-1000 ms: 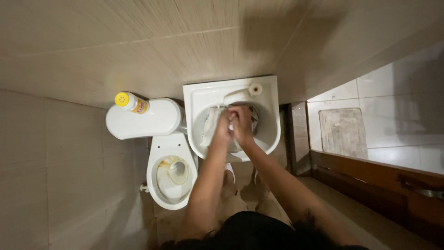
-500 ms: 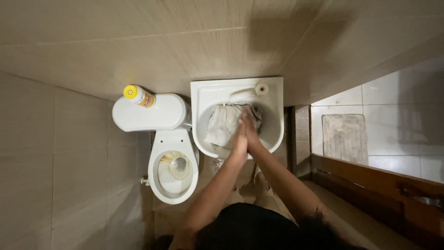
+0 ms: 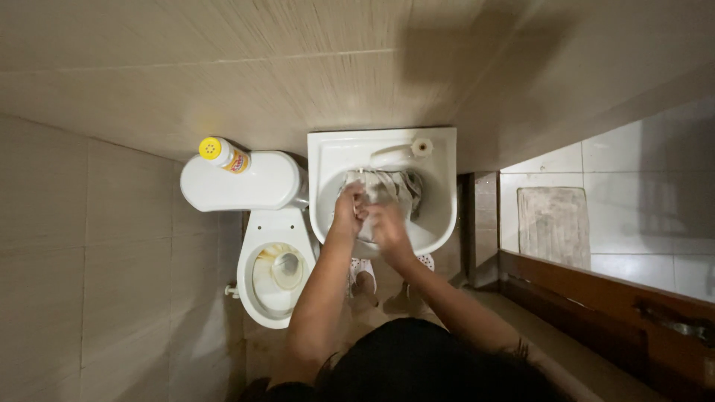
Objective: The person washes a piece of cloth by hand in a bathroom sink. They wet the cloth, apply soap from a bar, and scrub it thoroughly before rinsing it under running water.
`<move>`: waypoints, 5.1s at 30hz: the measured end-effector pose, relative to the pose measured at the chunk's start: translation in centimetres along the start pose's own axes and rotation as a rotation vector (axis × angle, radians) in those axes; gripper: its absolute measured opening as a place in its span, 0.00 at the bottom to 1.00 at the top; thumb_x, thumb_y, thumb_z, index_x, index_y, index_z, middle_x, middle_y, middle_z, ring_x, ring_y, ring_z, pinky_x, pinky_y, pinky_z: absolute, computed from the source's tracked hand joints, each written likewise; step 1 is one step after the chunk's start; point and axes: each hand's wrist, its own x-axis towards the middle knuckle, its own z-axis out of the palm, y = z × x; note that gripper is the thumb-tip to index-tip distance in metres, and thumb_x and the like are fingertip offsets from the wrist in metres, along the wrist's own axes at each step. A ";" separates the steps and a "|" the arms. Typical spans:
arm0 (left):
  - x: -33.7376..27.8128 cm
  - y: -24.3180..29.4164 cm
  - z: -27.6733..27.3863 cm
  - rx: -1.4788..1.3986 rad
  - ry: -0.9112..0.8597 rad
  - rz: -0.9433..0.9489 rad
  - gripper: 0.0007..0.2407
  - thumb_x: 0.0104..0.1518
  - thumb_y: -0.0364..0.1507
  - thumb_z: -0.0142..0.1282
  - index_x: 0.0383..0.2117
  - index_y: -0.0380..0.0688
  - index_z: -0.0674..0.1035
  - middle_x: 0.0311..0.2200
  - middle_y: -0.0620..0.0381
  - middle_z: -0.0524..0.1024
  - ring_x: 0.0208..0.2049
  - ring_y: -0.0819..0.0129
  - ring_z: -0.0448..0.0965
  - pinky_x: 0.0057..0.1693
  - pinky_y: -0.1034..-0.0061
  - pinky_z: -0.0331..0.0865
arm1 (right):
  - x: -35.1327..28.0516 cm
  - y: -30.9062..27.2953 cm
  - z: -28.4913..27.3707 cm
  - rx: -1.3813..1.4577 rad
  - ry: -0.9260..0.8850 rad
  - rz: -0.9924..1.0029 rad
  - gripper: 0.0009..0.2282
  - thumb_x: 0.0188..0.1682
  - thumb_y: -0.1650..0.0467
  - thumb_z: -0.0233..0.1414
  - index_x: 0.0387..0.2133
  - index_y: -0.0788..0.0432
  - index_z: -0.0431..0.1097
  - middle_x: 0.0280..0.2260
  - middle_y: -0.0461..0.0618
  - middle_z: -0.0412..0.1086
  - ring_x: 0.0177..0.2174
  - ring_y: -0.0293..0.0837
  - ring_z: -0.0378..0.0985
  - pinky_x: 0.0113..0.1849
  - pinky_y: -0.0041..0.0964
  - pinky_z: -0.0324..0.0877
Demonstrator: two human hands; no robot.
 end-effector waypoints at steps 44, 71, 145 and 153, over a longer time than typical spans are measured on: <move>-9.5 -1.7 1.5 1.613 0.020 1.409 0.13 0.65 0.35 0.48 0.52 0.46 0.76 0.44 0.41 0.81 0.44 0.48 0.83 0.48 0.56 0.78 | 3.5 -2.9 -5.6 -0.598 0.187 -0.046 0.14 0.49 0.78 0.52 0.43 0.53 0.58 0.36 0.48 0.58 0.37 0.49 0.65 0.43 0.46 0.60; -7.1 -1.3 0.5 1.565 0.073 1.149 0.14 0.58 0.33 0.58 0.50 0.53 0.73 0.38 0.56 0.73 0.37 0.48 0.82 0.44 0.53 0.79 | 6.4 11.7 1.9 -0.474 -0.199 0.811 0.14 0.55 0.69 0.47 0.47 0.68 0.74 0.41 0.67 0.76 0.46 0.67 0.79 0.47 0.60 0.74; -17.2 7.3 4.5 1.522 -0.173 1.012 0.12 0.55 0.24 0.58 0.45 0.51 0.73 0.41 0.49 0.73 0.40 0.43 0.82 0.45 0.55 0.77 | 5.6 -1.7 -9.7 0.733 0.210 0.667 0.24 0.58 0.68 0.50 0.67 0.58 0.54 0.61 0.57 0.61 0.59 0.51 0.64 0.60 0.51 0.59; -20.1 7.6 5.7 1.379 -0.502 0.842 0.10 0.62 0.30 0.52 0.48 0.44 0.77 0.42 0.38 0.80 0.48 0.33 0.78 0.51 0.46 0.71 | 6.5 -6.0 -12.0 0.614 0.262 0.468 0.04 0.58 0.72 0.51 0.43 0.58 0.66 0.35 0.42 0.59 0.36 0.39 0.64 0.39 0.34 0.64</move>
